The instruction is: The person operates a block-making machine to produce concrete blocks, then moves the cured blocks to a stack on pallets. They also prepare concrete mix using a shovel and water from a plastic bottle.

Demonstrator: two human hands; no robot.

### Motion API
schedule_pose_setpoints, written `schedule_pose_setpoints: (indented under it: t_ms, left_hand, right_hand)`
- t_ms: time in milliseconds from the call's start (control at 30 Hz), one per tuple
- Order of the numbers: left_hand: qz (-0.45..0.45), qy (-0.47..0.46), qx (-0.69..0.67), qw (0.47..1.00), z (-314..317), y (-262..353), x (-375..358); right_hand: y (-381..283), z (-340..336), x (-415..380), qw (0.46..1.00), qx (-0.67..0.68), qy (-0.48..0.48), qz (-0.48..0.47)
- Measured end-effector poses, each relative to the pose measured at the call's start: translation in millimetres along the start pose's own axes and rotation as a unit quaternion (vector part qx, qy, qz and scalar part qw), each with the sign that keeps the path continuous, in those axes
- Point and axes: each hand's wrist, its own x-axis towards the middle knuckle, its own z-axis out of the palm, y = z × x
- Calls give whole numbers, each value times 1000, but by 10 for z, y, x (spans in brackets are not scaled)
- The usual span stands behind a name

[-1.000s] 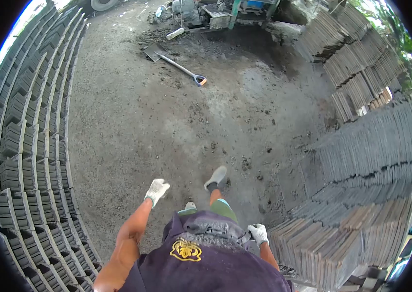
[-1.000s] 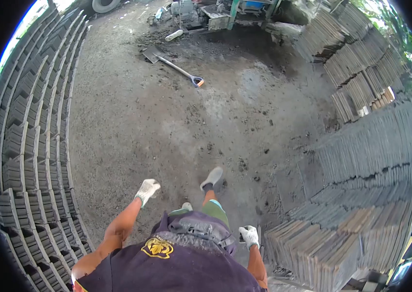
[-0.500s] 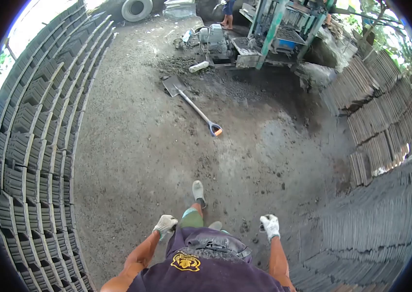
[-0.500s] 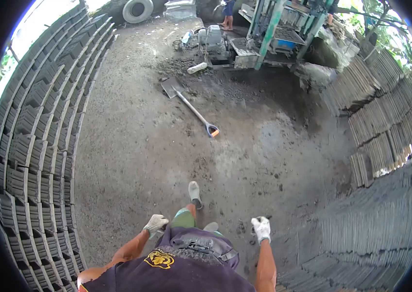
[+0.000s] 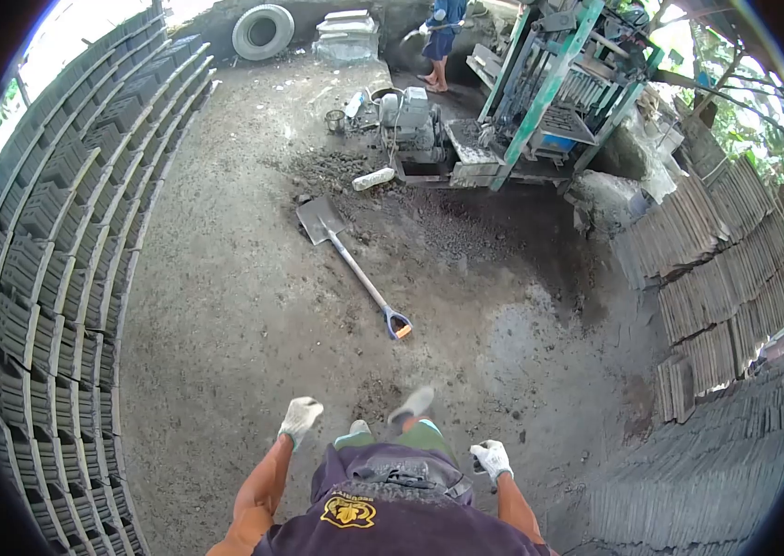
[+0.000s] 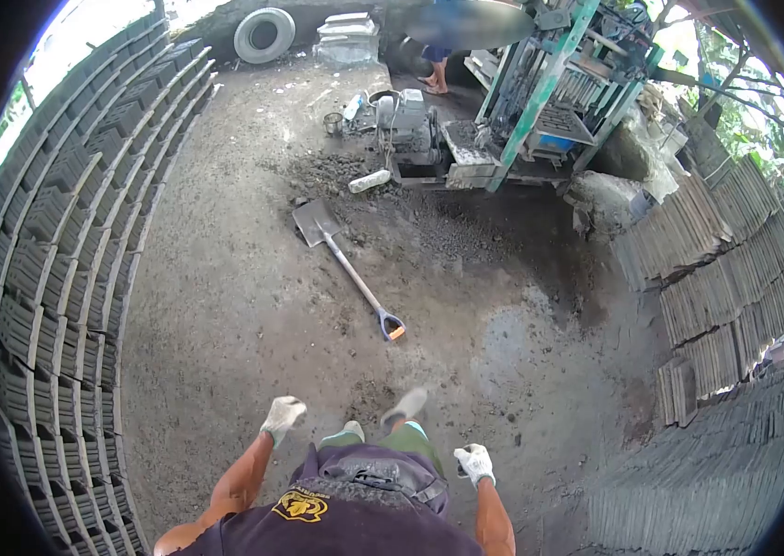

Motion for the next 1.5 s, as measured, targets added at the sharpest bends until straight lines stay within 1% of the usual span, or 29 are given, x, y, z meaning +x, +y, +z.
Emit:
schedule_pose_setpoints:
  t_ms: [33,133,167,200,267,333,433,533,567,600,633,667,700,733,800,867,933,967,1000,1067,1133,1167,1200,1233,1333,1400,1467,1500]
  left_hand:
    - [-81,-3,-49,995,-41,316,165]
    - [-175,-14,-118,977,157,597,619]
    - [-190,-21,-113,975,249,718,722]
    - [-219,-26,-110,969,324,761,906]
    - [-286,-35,-108,951,523,800,1144]
    - [-307,-25,-106,945,676,1104,1205]
    - [-328,-17,-129,936,925,1432,1348]
    - [-343,-27,-68,937,967,1537,1371]
    - [-362,-37,-44,930,968,1715,1420]
    - [-377,-44,-49,924,971,1740,1536]
    - [-392,-52,-54,917,988,1706,1678]
    - [-411,-60,-55,908,974,1645,1786]
    - [-425,-68,-47,901,962,1573,1952]
    - [-431,-69,-41,899,950,1480,2083]
    - [-434,-61,-30,898,927,1216,2469]
    - [-467,-39,-37,883,1020,879,2876]
    - [-463,-54,-21,884,1124,570,3153]
    - [-461,-55,-14,886,1168,291,3181]
    - [-455,-52,-9,889,1218,-22,3167]
    - [-450,-60,-19,891,1241,-380,3224]
    - [-447,-70,-53,890,1281,-461,3295]
    - [-461,-68,-60,883,1283,-534,3325]
    - [-469,-57,-56,879,1276,-584,3363]
    - [-478,-46,-52,876,1269,-604,3396]
    - [-486,-33,-57,872,1386,-674,3678]
    - [-491,-23,-60,869,1392,-617,3761]
    - [-495,-31,-43,867,1284,-554,3743]
    - [-488,-40,-44,871,1289,-570,3764]
  right_hand:
    - [-153,-39,189,1000,7,-5,-3]
    - [-588,-320,731,1000,0,2,0]
    - [-764,-451,947,1000,-23,8,-11]
    - [-935,-555,1193,1000,-3,8,-5]
    - [-1176,-724,1737,999,-4,14,-31]
    - [-1401,-835,2283,997,-32,3,-64]
    - [-2004,-1052,2835,998,-22,-17,-57]
    - [-2624,-1083,3201,998,-20,-30,-47]
    - [-2829,-1076,3352,998,-10,-40,-48]
    - [-3003,-1031,3562,997,-11,-35,-62]
    - [-2928,-929,4030,993,-30,-25,-113]
    - [-3261,-879,4063,994,-31,-33,-102]
    - [-3307,-737,4367,996,-7,-39,-82]
    - [-3249,-576,4650,997,18,-44,-61]
    - [-3007,-108,5353,996,-23,-38,-83]
    - [-2478,382,6240,980,-129,-34,-146]
    - [-2289,815,6677,960,-194,-4,-202]
    - [-2284,1036,6891,969,-205,-46,-132]
    - [-2195,1270,7131,963,-235,-53,-123]
    - [-1907,1708,7522,961,-245,-41,-122]
    - [-1801,2064,7811,949,-293,-45,-109]
    - [-1763,2223,7939,940,-323,-56,-96]
    - [-1708,2361,8057,937,-333,-73,-73]
    - [-1624,2520,8171,932,-349,-64,-76]
    - [-1419,2649,8529,919,-387,-10,-78]
    - [-1456,2677,8599,911,-398,7,-103]
    - [-1591,2656,8410,921,-373,-30,-111]
    - [-1773,2513,8319,923,-365,-37,-118]
